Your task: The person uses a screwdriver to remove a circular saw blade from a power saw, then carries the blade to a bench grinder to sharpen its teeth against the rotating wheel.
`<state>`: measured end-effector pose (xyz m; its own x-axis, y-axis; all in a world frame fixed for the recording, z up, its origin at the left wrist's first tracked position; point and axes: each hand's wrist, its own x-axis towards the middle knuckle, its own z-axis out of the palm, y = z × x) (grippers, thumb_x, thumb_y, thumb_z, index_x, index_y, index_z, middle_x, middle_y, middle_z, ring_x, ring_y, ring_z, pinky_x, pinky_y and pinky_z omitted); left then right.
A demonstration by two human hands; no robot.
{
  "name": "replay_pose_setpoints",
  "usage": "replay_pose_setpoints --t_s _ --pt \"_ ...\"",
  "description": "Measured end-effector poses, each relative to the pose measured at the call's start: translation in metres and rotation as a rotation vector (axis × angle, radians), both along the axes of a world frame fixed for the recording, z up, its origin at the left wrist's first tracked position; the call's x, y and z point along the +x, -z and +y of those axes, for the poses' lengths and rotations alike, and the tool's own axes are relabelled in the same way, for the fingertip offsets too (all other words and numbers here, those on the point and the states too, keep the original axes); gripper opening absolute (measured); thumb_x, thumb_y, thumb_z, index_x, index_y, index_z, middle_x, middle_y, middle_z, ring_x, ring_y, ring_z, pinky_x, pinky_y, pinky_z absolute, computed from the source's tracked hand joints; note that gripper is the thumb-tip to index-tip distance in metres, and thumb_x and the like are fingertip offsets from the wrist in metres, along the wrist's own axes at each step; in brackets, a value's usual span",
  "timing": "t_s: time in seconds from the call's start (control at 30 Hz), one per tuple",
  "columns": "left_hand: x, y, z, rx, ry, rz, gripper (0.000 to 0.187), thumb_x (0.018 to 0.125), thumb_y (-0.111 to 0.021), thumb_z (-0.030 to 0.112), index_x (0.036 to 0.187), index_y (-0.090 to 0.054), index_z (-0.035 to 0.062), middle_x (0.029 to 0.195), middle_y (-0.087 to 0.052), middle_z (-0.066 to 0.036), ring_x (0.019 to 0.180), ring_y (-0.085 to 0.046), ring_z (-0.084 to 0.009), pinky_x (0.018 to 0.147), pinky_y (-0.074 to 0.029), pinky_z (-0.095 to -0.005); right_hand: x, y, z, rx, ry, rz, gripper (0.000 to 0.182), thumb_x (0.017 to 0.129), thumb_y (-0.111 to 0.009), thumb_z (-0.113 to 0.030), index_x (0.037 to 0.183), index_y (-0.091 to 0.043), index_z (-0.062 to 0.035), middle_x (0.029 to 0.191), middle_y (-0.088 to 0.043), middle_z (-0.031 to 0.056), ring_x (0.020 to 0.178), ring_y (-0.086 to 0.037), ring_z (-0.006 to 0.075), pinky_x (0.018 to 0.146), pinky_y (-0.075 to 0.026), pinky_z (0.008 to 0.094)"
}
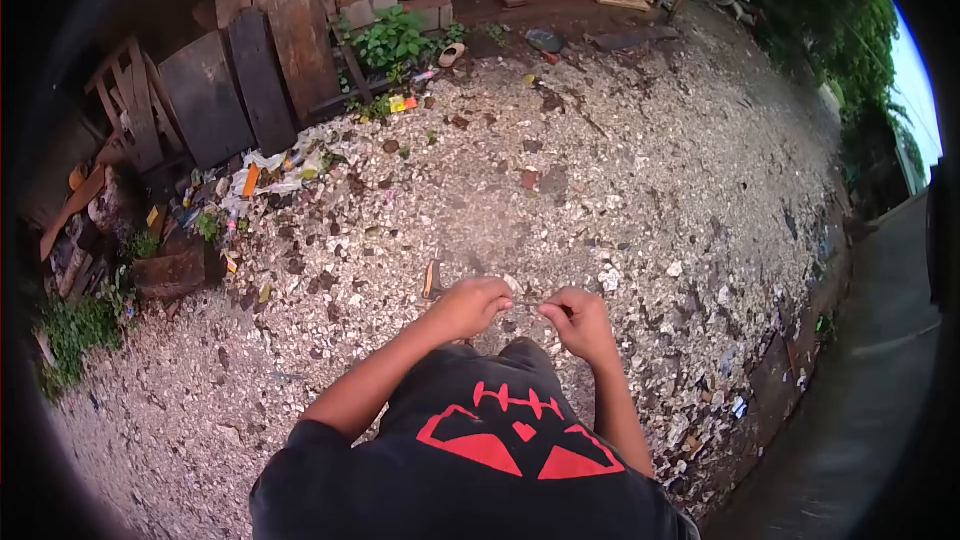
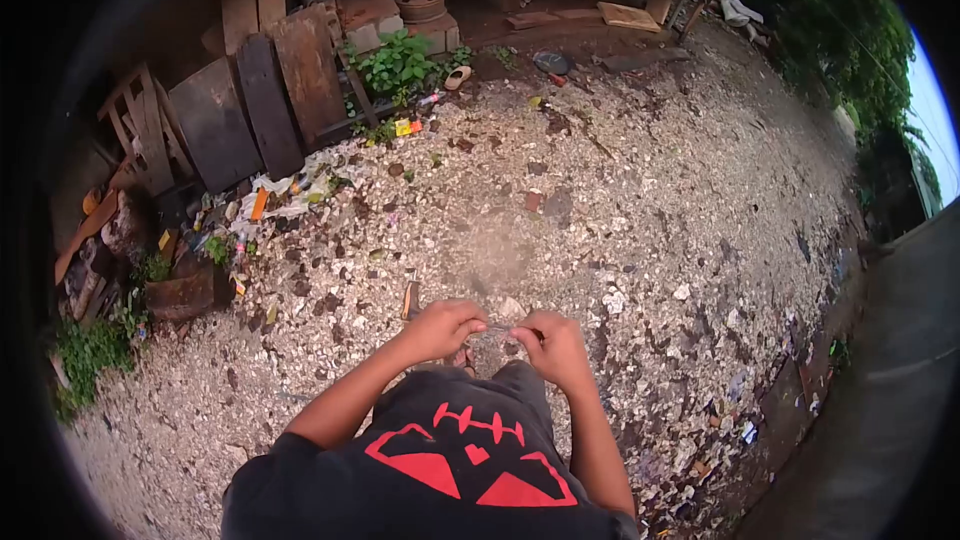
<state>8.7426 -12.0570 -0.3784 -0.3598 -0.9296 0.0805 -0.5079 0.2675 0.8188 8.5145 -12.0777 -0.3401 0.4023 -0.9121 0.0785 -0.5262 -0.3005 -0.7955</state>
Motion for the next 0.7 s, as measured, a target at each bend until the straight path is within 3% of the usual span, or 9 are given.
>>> replay_pose_setpoints --t_s 0.1,0.17,0.27,0.37,0.47,0.53,0.6,0.7 --pt "-0.005 0.006 -0.097 0.0 0.143 -0.052 0.015 0.094 -0.061 0.018 0.099 -0.067 0.0047 0.092 -0.067 -0.014 0.088 -0.066 -0.0358 0.077 -0.051 -0.044 -0.021 0.025 -0.074 0.089 0.093 -0.071 0.017 0.083 -0.077 -0.016 0.081 -0.071 -0.0006 0.073 -0.066 0.0121 0.065 -0.064 0.025 0.061 -0.048 0.034" --pt "-0.006 0.015 -0.162 0.035 0.246 -0.054 0.016 0.093 -0.061 0.019 0.1 -0.067 0.0056 0.094 -0.067 -0.015 0.091 -0.065 -0.0364 0.079 -0.051 -0.0449 -0.031 0.051 -0.13 0.269 0.143 -0.169 0.015 0.083 -0.078 -0.014 0.079 -0.072 -0.0004 0.07 -0.068 0.0058 0.064 -0.06 0.0116 0.059 -0.047 0.029" --pt "0.001 0.041 -0.274 -0.002 0.287 -0.179 0.017 0.093 -0.06 0.02 0.101 -0.067 0.0062 0.096 -0.067 -0.016 0.093 -0.065 -0.0369 0.082 -0.051 -0.046 -0.032 0.079 -0.235 0.405 0.136 -0.138 0.02 0.087 -0.075 -0.016 0.077 -0.07 -0.0002 0.065 -0.066 0.005 0.06 -0.058 0.0092 0.056 -0.046 0.0288" --pt "0.01 0.06 -0.384 0.005 0.22 -0.187 0.019 0.094 -0.06 0.021 0.104 -0.068 0.0069 0.097 -0.068 -0.016 0.095 -0.065 -0.0372 0.084 -0.051 -0.0467 -0.03 0.09 -0.369 0.305 0.018 -0.102 0.025 0.089 -0.074 -0.021 0.076 -0.069 0.0001 0.064 -0.065 0.0045 0.06 -0.056 0.0082 0.056 -0.045 0.0286" --pt "0.025 0.069 -0.496 0.001 0.061 -0.246 0.02 0.092 -0.06 0.022 0.103 -0.069 0.008 0.099 -0.069 -0.015 0.095 -0.066 -0.0363 0.083 -0.052 -0.0467 -0.007 0.088 -0.514 0.407 -0.088 0.035 0.023 0.088 -0.072 -0.02 0.074 -0.07 -0.0021 0.066 -0.066 0.0061 0.061 -0.06 0.0149 0.059 -0.047 0.0308" --pt "0.046 0.069 -0.551 0.051 -0.02 -0.381 0.019 0.092 -0.058 0.023 0.101 -0.069 0.0091 0.099 -0.069 -0.014 0.096 -0.066 -0.0352 0.083 -0.053 -0.0468 0.031 0.078 -0.598 0.096 -0.313 0.342 0.021 0.088 -0.069 -0.022 0.079 -0.07 -0.0036 0.071 -0.068 0.0117 0.066 -0.064 0.0273 0.063 -0.05 0.0378" --pt "0.067 0.06 -0.604 0.026 -0.048 -0.405 0.018 0.093 -0.058 0.021 0.091 -0.068 0.0065 0.094 -0.068 -0.014 0.093 -0.066 -0.0358 0.079 -0.053 -0.0481 0.071 0.082 -0.662 0.067 -0.469 0.395 0.017 0.087 -0.066 -0.021 0.094 -0.07 -0.006 0.08 -0.069 0.0157 0.077 -0.066 0.0377 0.07 -0.052 0.0463" --pt "0.095 0.069 -0.689 0.039 -0.096 -0.359 0.014 0.089 -0.061 0.015 0.092 -0.069 0.0037 0.092 -0.07 -0.016 0.09 -0.067 -0.0372 0.08 -0.053 -0.0469 0.135 0.098 -0.734 0.028 -0.579 0.39 0.024 0.085 -0.062 -0.016 0.106 -0.065 -0.0062 0.089 -0.069 0.0225 0.089 -0.067 0.041 0.077 -0.052 0.0522"
